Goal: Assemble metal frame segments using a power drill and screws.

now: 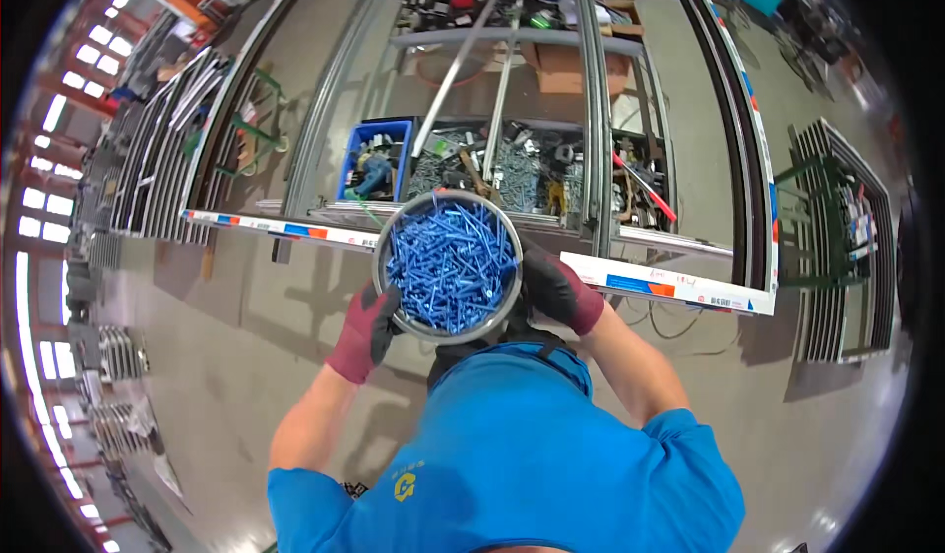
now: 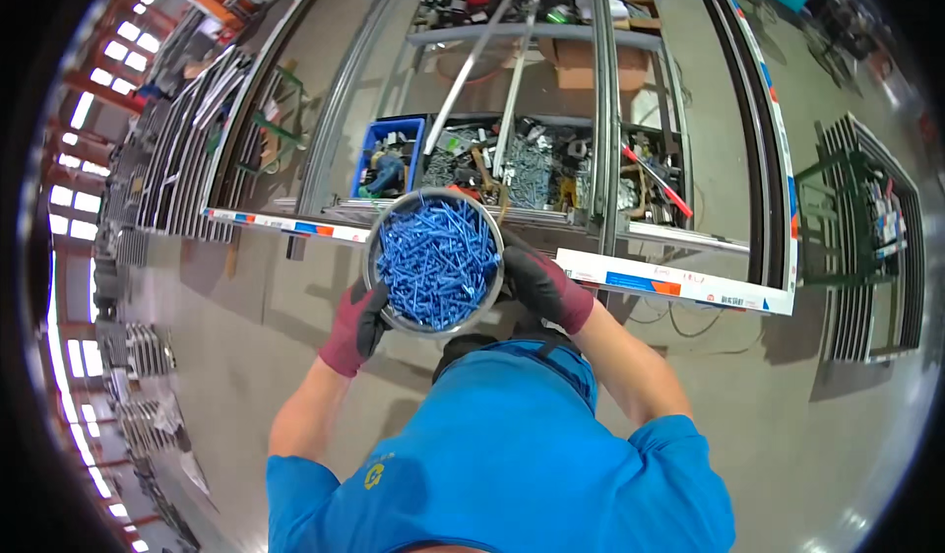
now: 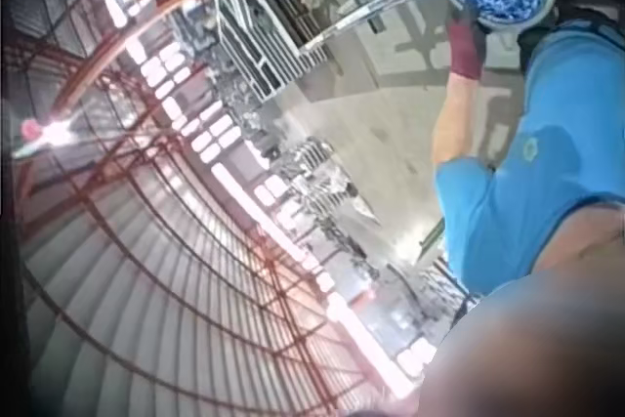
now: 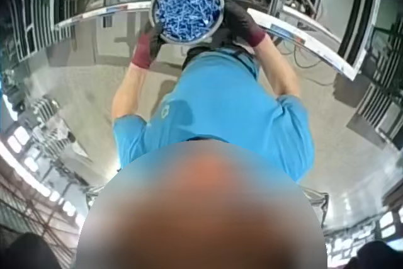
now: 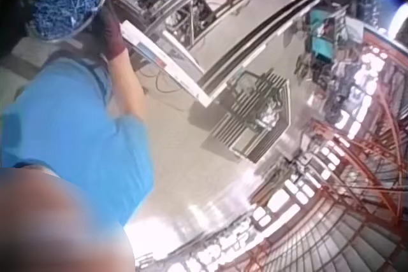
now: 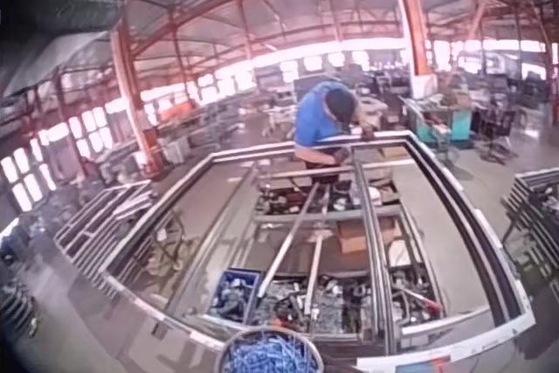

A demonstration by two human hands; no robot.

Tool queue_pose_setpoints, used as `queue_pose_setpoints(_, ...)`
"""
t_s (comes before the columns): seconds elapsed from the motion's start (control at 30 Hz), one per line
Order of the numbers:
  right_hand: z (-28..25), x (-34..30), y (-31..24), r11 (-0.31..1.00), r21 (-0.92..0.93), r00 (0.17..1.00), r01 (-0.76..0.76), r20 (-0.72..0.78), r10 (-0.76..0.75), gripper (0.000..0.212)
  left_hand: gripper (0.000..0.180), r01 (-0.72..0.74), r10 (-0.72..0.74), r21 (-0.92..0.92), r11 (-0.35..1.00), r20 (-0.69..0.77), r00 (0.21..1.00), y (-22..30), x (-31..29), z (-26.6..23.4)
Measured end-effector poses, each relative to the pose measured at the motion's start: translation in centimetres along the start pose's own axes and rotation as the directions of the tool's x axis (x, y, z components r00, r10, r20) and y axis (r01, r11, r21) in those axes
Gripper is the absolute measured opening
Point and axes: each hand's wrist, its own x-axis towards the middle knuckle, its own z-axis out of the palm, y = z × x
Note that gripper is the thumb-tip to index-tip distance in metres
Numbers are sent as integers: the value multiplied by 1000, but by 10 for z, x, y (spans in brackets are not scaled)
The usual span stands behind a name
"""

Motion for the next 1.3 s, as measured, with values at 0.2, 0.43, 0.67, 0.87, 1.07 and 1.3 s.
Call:
queue_pose_setpoints(0.2,-56,-19,-31,771,-636,822,-24,-452,-346,40,44,93,-91,219,971,-17,996,11,133,-20)
queue_pose_setpoints(0.43,-110,-48,-20,272,-858,484,-435,-478,-733,23,42,100,-119,137,986,138,983,-36,347,-25)
queue_pose_setpoints(0.67,-111,-22,-20,-67,-759,472,-647,-331,-817,20,36,69,-106,315,947,99,989,-199,540,-31)
queue_pose_setpoints(0.87,-115,-17,-19,-46,-723,472,-690,-400,-785,22,39,172,-171,531,829,-52,984,-281,582,-7)
queue_pose_setpoints(1.07,-117,-19,-20,-12,-688,450,-726,-461,-765,26,40,202,-228,361,911,29,973,-316,596,22)
queue_pose_setpoints(1.3,-122,-14,-22,-25,-685,469,-728,-471,-747,25,38,-340,-182,922,187,373,910,-329,626,-35)
